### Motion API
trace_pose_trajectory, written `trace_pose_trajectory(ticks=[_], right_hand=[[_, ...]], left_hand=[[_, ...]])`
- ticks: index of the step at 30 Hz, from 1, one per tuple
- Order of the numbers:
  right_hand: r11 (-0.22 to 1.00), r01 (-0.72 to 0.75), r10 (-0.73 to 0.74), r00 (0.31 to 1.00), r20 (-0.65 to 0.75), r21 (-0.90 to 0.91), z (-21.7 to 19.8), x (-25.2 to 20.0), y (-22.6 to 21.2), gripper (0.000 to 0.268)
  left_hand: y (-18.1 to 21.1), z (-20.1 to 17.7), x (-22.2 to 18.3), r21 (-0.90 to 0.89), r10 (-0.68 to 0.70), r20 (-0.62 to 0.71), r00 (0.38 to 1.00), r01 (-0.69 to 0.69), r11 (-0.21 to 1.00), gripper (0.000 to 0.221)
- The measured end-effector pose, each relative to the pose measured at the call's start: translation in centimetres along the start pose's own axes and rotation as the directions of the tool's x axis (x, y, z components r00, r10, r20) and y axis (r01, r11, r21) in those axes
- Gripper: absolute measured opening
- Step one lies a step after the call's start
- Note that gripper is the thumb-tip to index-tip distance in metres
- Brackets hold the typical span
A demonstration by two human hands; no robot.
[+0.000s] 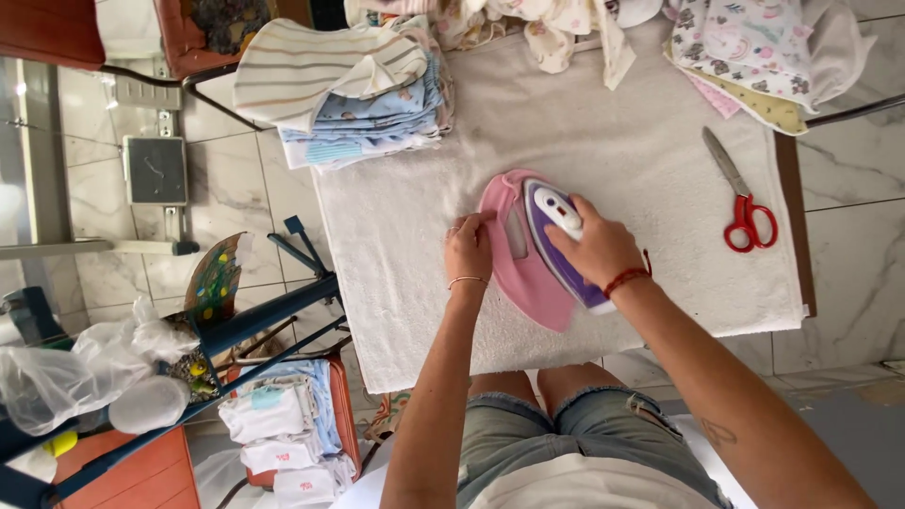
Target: Ironing and trimming baby clothes on a work table
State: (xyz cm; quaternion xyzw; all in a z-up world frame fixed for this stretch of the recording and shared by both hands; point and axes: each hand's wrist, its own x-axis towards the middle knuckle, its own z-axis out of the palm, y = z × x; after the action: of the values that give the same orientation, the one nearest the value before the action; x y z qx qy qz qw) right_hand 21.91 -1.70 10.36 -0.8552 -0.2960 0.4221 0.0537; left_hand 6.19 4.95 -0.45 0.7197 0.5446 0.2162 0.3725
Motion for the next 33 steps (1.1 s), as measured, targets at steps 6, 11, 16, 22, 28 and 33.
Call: trace_pose_trajectory(ticks=[6,11,16,22,28,33], right_hand=[[0.998,0.063,-0.065,0.988,0.143,0.015,0.2,-7.2,3.2,0.055],[0.911,0.343,-0.268,0.914,0.305,-0.229,0.0,-9.7,3.5,0.057],[0.93,0.287,-0.195,0.915,0.354,-0.229,0.5,-9.6,2.1,0.06],[0.988,0.119,-0.148,0.916,0.374,0.1,2.9,-8.4,1.1,0.074],[0.985,0.152,-0.171,0.93,0.325,0.082,3.5,-8.4,-0.3,0.066],[0.971,0.119,-0.171,0.952,0.254,0.209,3.2,-9.4,-2.7,0.06]], left_hand=[[-0.4,-0.1,0.3,-0.108,-0.074,0.066,0.995,0.081,0.991,0.027],[-0.3,-1.9,-1.0,-0.066,-0.001,0.02,1.0,0.003,0.998,0.03],[0.5,-4.7,-2.9,-0.142,-0.023,-0.057,0.998,0.014,0.99,0.032],[-0.8,-4.7,-1.6,-0.317,-0.185,0.058,0.981,0.194,0.929,0.015],[-1.4,-3.1,3.9,-0.416,-0.257,0.323,0.911,0.381,0.826,0.066],[-3.6,-2.6,6.9,-0.682,0.001,0.506,0.863,0.399,0.613,0.044]])
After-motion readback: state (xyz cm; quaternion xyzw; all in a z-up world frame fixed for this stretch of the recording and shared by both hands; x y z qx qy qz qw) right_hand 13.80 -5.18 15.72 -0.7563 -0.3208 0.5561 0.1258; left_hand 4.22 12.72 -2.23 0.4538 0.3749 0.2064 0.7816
